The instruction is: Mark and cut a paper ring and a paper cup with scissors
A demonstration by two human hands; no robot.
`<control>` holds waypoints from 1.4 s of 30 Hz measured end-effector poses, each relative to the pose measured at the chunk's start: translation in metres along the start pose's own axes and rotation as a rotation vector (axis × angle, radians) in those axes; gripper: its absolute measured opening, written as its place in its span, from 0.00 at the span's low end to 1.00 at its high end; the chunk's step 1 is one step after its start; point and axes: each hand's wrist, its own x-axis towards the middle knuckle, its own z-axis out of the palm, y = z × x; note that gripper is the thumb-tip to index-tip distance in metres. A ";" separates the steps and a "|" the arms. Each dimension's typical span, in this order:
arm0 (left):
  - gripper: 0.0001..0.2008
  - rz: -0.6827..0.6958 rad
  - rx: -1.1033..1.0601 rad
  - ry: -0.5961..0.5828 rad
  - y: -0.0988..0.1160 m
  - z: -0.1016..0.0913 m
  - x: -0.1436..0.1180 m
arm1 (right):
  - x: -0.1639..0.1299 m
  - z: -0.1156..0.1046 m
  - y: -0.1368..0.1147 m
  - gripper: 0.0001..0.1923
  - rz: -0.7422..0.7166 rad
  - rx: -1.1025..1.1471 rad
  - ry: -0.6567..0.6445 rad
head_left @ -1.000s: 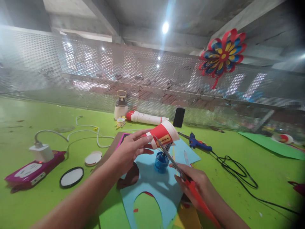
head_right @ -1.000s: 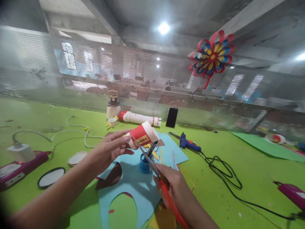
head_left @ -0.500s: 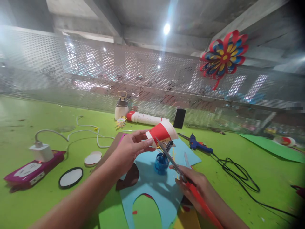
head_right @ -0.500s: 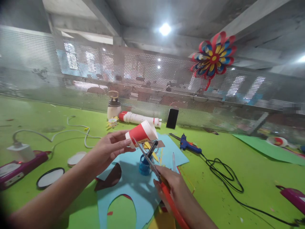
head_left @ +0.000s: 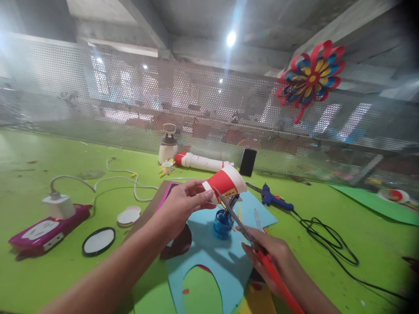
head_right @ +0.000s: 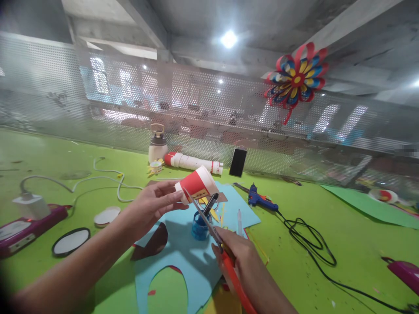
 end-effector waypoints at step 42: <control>0.21 -0.005 0.027 0.070 -0.009 0.002 0.000 | -0.004 0.004 -0.007 0.16 0.086 -0.027 0.047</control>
